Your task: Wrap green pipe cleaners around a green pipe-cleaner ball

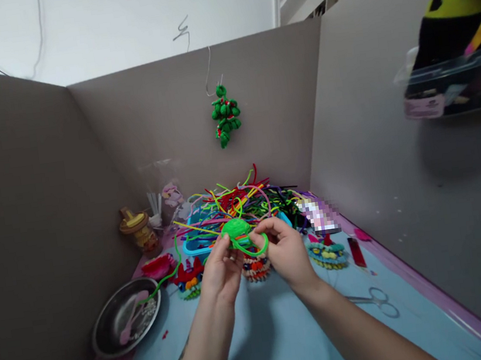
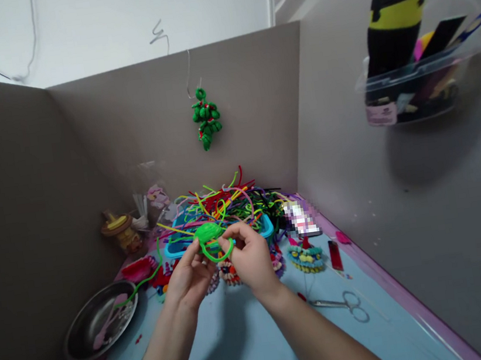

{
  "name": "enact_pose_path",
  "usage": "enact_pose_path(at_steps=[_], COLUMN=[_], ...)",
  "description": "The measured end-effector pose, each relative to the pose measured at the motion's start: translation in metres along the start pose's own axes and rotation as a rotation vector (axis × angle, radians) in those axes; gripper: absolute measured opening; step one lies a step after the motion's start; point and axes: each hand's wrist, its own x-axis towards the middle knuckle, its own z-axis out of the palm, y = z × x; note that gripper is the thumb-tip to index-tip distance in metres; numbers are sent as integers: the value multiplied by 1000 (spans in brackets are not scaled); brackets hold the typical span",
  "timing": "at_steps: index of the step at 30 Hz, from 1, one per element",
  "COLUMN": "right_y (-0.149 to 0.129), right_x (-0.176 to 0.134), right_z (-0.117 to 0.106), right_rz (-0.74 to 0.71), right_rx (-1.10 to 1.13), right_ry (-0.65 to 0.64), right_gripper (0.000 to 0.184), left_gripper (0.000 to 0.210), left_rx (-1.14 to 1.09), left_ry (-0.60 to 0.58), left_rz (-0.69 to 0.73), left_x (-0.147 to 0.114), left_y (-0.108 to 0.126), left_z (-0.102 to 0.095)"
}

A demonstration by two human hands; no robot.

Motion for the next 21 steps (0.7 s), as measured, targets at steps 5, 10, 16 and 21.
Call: enact_pose_path(at_steps=[5,10,16,21], right_y=[-4,-5,-3,-1], right_x=[-4,-6,-2,-1], right_z=[1,1,-1,-1], right_rz=[-47,-96,-61,-117], right_rx=[-115,-214,-145,-199], right_ry=[-48,-28,16,16], right_gripper=[6,2,6,4], left_gripper=[11,11,12,12], left_rx=[6,-1,-32,-29], left_ry=[-26,-28,14,32], left_rz=[-60,-80,-54,-58], left_x=[-1,-1,-1,-1], left_y=[-3,-4,0,2], left_z=[0,0,1,2])
